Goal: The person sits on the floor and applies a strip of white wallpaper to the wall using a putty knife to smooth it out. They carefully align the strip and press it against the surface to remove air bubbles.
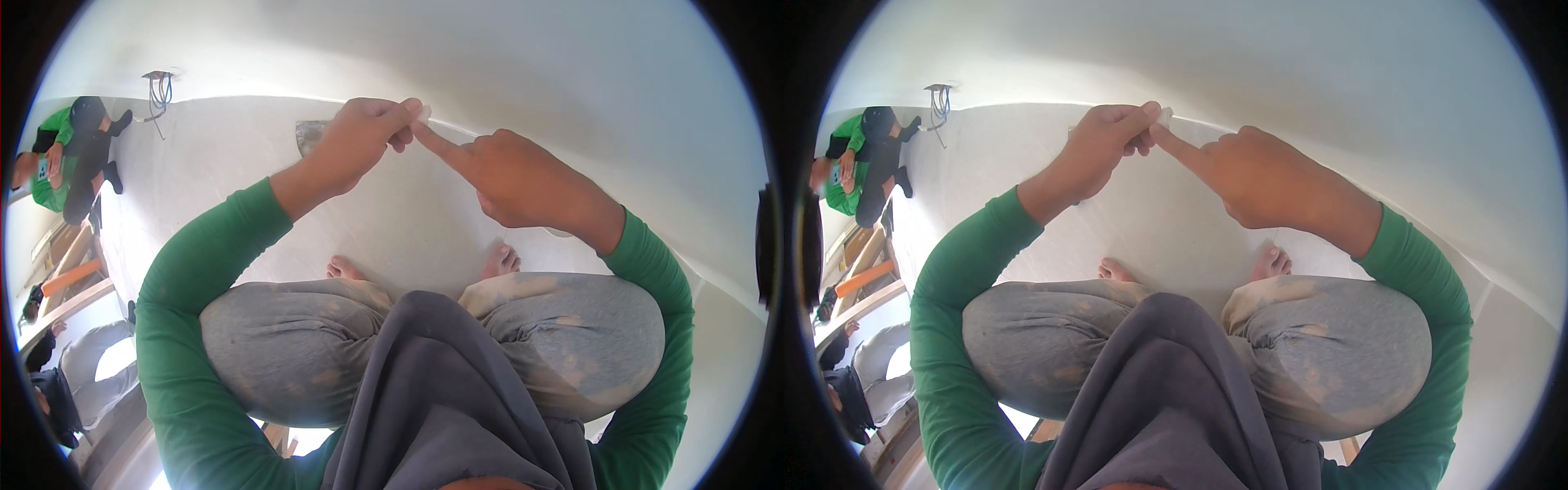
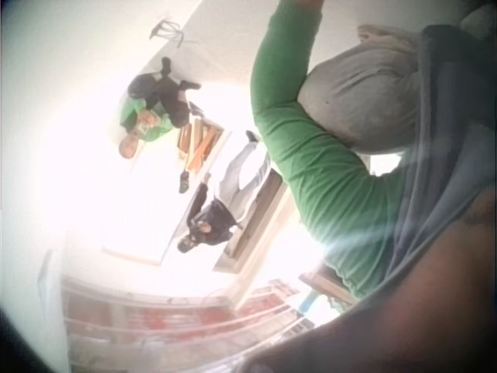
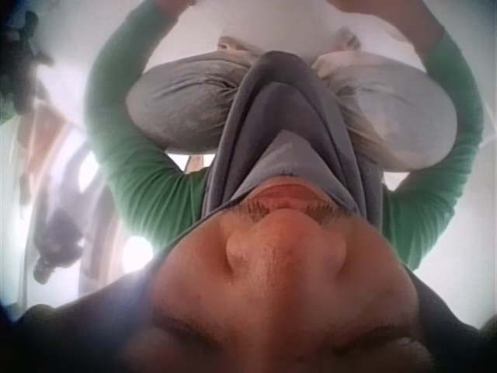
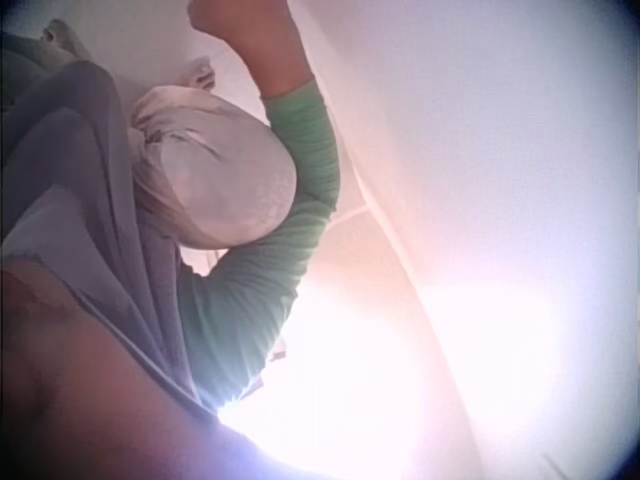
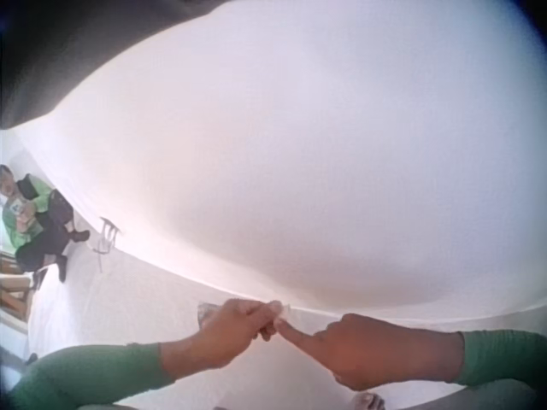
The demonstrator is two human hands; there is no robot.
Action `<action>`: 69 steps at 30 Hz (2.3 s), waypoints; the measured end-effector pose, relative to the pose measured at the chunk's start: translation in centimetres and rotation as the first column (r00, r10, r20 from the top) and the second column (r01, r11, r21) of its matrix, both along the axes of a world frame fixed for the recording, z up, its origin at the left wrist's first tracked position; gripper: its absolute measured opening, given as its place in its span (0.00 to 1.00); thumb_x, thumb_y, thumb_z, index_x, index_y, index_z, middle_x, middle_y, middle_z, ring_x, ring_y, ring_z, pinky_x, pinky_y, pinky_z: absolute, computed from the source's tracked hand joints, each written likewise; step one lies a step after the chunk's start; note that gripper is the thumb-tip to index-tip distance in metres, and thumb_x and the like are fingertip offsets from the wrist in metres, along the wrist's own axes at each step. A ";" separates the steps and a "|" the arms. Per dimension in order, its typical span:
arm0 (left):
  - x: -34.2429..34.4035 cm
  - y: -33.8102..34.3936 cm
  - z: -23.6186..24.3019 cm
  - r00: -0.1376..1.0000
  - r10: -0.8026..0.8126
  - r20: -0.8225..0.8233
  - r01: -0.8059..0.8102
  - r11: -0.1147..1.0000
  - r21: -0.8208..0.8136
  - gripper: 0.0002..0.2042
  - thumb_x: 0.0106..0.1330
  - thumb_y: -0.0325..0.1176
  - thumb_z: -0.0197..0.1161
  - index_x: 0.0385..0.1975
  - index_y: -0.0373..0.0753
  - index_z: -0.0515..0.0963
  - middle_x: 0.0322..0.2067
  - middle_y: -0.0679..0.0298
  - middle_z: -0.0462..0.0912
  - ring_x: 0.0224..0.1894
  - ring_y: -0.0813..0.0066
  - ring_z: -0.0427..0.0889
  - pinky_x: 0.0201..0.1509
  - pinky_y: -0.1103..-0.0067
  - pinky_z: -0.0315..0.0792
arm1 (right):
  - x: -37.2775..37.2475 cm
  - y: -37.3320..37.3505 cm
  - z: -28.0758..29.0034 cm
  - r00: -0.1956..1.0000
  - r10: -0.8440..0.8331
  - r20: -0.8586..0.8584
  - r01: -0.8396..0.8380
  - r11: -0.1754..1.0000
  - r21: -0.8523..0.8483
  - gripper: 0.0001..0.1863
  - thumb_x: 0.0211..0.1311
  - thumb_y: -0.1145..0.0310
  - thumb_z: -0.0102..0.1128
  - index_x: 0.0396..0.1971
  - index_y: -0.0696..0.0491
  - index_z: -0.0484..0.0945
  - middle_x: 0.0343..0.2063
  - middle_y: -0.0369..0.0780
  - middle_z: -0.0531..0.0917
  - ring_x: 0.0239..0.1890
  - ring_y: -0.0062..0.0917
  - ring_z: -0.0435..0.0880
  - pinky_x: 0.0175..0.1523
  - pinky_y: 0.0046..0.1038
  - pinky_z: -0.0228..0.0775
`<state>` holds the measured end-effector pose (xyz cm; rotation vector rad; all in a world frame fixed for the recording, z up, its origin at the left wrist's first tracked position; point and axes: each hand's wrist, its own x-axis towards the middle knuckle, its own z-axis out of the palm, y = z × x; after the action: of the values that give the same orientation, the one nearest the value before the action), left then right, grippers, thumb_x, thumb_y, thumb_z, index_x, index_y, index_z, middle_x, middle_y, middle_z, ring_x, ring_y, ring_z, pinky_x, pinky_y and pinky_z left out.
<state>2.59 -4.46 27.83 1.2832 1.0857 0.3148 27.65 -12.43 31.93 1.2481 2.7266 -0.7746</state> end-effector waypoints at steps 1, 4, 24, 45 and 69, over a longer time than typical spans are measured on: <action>0.3 -0.4 0.0 0.999 0.025 0.030 -0.025 1.000 0.001 0.21 0.81 0.52 0.63 0.36 0.39 0.85 0.31 0.70 0.80 0.37 0.81 0.72 0.47 0.79 0.67 | 0.0 -0.1 -0.3 0.999 0.030 0.024 -0.031 0.997 0.068 0.53 0.56 0.84 0.62 0.85 0.55 0.53 0.26 0.44 0.84 0.29 0.37 0.84 0.37 0.39 0.73; 0.3 -0.4 0.3 0.999 0.049 0.010 -0.049 0.999 0.012 0.22 0.82 0.52 0.61 0.33 0.39 0.84 0.28 0.71 0.78 0.35 0.81 0.71 0.45 0.79 0.67 | -0.4 -0.1 0.0 0.997 0.047 0.062 -0.054 0.991 0.124 0.53 0.56 0.85 0.61 0.85 0.57 0.54 0.29 0.43 0.84 0.34 0.36 0.82 0.45 0.38 0.73; -1.3 0.9 2.1 0.982 -0.032 0.186 0.093 0.939 -0.330 0.20 0.88 0.48 0.49 0.37 0.39 0.76 0.27 0.69 0.72 0.31 0.77 0.68 0.38 0.78 0.65 | 0.1 0.0 -0.3 0.986 0.062 0.152 -0.140 0.800 0.583 0.38 0.72 0.72 0.58 0.82 0.46 0.64 0.29 0.30 0.80 0.33 0.22 0.80 0.45 0.28 0.69; -1.4 0.9 2.3 0.888 -0.186 0.420 0.310 0.917 -0.250 0.21 0.85 0.46 0.41 0.39 0.37 0.77 0.31 0.64 0.77 0.36 0.73 0.68 0.46 0.75 0.66 | 1.2 0.3 0.7 0.760 -0.314 -0.570 0.053 0.903 -0.426 0.53 0.57 0.79 0.61 0.87 0.43 0.58 0.29 0.31 0.68 0.33 0.21 0.70 0.54 0.29 0.71; -1.4 1.8 2.5 0.945 -0.121 0.305 0.156 0.983 -0.093 0.22 0.79 0.26 0.54 0.70 0.29 0.77 0.44 0.66 0.82 0.41 0.77 0.74 0.50 0.77 0.72 | 0.6 0.7 -0.1 0.913 -0.170 -0.371 0.094 0.972 -0.214 0.54 0.55 0.78 0.58 0.86 0.45 0.55 0.22 0.40 0.74 0.24 0.35 0.77 0.36 0.40 0.69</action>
<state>1.19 -2.61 30.29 1.1582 0.7422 0.3221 28.25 -11.75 31.87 1.3739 2.7786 -1.4039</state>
